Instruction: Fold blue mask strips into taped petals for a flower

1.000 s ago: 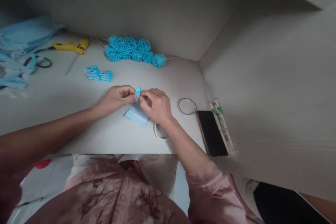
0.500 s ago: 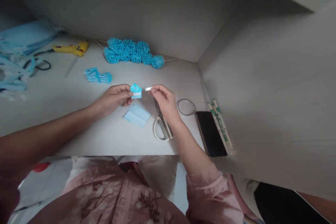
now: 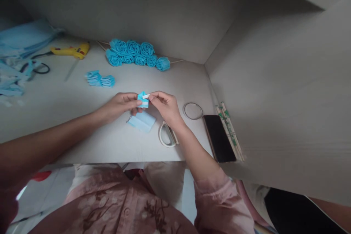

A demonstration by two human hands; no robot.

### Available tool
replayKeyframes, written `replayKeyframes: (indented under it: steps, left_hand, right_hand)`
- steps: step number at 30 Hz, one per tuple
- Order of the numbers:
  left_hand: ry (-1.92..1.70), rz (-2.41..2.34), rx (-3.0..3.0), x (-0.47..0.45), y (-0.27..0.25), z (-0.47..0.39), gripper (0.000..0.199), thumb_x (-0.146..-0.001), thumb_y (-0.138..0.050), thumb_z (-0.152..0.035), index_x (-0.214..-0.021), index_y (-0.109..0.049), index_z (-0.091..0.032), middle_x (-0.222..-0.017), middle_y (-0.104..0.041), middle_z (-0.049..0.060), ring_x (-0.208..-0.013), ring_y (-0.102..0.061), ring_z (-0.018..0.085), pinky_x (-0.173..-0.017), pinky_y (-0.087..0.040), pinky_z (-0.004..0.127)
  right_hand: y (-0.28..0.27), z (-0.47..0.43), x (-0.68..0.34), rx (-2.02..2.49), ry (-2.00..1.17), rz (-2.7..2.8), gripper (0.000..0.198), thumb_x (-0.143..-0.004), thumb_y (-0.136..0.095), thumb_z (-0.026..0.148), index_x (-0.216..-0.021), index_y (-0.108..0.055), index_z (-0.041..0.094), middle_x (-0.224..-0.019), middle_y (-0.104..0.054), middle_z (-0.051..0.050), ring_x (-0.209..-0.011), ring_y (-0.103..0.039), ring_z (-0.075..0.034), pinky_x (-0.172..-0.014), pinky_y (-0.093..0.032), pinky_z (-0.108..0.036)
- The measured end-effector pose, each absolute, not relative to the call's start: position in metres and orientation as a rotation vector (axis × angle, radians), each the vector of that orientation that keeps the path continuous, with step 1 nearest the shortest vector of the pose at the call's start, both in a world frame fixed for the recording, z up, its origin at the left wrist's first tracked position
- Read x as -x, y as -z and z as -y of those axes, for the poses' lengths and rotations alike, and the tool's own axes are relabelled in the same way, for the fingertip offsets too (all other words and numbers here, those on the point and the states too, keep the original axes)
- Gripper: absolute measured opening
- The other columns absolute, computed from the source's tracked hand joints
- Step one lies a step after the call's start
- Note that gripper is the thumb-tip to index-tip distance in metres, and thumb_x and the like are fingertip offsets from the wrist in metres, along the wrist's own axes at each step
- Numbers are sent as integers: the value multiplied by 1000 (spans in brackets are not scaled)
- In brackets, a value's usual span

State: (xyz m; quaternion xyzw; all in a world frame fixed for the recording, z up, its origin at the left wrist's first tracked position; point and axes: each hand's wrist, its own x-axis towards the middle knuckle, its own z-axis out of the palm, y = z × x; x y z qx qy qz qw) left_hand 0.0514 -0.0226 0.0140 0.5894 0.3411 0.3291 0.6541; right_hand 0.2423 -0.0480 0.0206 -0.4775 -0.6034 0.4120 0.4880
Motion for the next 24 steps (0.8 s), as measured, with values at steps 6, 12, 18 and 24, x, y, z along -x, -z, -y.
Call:
replayKeyframes:
  steps: [6, 12, 18, 24]
  left_hand:
    - [-749, -850, -1284, -53, -18, 24, 22, -73, -73, -34, -73, -68, -13, -66, -67, 4, -52, -52, 8, -49, -39, 21]
    - [-737, -824, -1263, -53, -19, 24, 20, -73, -74, -33, -71, -66, -14, -64, -66, 2, -51, -52, 7, -48, -38, 19]
    - [-710, -811, -1249, -54, -20, 25, 20, -73, -74, -32, -71, -66, -13, -64, -65, 2, -51, -53, 7, -47, -40, 19]
    - [-691, -826, -1230, -54, -22, 26, 20, -72, -74, -31, -70, -65, -13, -63, -65, 2, -51, -52, 7, -47, -39, 19]
  right_hand:
    - [-25, 54, -240, 1160, -826, 1566, 16, -86, -64, 34, -87, -75, 23, -86, -75, -2, -80, -68, -15, -76, -54, -30]
    - [-29, 56, -242, 1171, -501, 1666, 15, -89, -61, 27, -92, -74, 23, -94, -75, -3, -85, -68, -15, -79, -54, -30]
    - [-26, 55, -245, 1106, -90, 1871, 18, -93, -55, 25, -93, -73, 23, -88, -72, -5, -83, -65, -17, -78, -52, -33]
    - [-24, 53, -248, 1150, 101, 1952, 21, -94, -53, 25, -94, -73, 23, -89, -71, -7, -86, -64, -20, -80, -50, -36]
